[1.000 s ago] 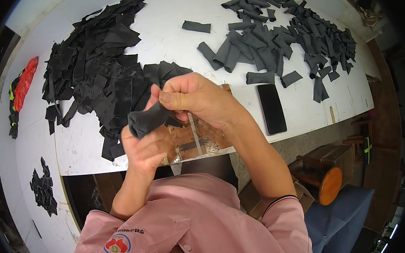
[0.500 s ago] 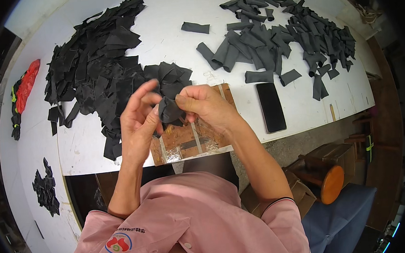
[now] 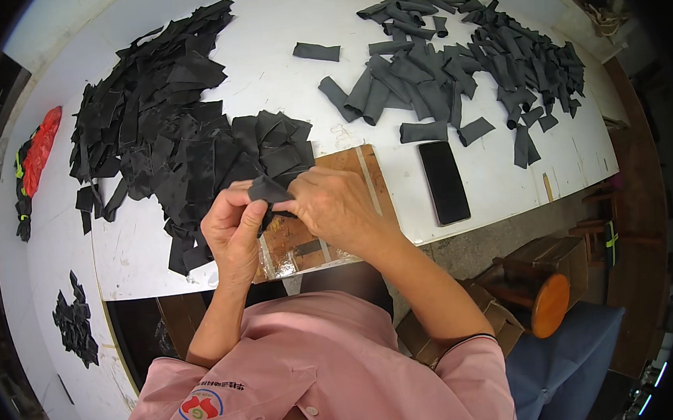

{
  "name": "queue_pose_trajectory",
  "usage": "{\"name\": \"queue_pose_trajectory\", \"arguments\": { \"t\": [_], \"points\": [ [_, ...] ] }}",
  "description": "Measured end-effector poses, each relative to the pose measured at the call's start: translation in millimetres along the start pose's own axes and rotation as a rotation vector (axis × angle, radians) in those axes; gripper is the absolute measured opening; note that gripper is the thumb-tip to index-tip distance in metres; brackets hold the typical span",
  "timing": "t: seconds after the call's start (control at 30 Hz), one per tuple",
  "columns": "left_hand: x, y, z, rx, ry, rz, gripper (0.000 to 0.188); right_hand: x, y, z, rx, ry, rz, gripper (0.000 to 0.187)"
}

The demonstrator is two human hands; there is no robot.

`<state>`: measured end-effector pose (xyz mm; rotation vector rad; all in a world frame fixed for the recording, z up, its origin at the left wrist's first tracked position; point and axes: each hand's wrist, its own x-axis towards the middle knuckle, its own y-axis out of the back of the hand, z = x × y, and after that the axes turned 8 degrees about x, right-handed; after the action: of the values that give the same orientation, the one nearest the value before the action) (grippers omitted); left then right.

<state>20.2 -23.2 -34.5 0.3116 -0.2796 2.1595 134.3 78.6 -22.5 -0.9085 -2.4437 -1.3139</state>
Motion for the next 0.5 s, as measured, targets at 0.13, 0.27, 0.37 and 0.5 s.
{"name": "queue_pose_trajectory", "arguments": {
  "t": [0.13, 0.27, 0.37, 0.5],
  "points": [
    [14.9, 3.7, 9.9, 0.210, -0.209, -0.072, 0.004, 7.4, 10.3, -5.8, 0.057, -0.053, -0.066, 0.029],
    [13.7, 2.3, 16.8, 0.574, -0.410, -0.088, 0.008, -7.0, -4.8, 10.1, 0.196, 0.001, 0.002, 0.027],
    [10.1, 3.2, 1.0, 0.241, -0.151, -0.138, 0.004, -9.0, -12.2, 18.7, 0.278, -0.057, -0.053, 0.024],
    [18.9, -9.5, 24.6, -0.075, 0.085, -0.113, 0.008, -0.3, -5.1, 4.0, 0.268, 0.037, 0.083, 0.024]
  ]
}}
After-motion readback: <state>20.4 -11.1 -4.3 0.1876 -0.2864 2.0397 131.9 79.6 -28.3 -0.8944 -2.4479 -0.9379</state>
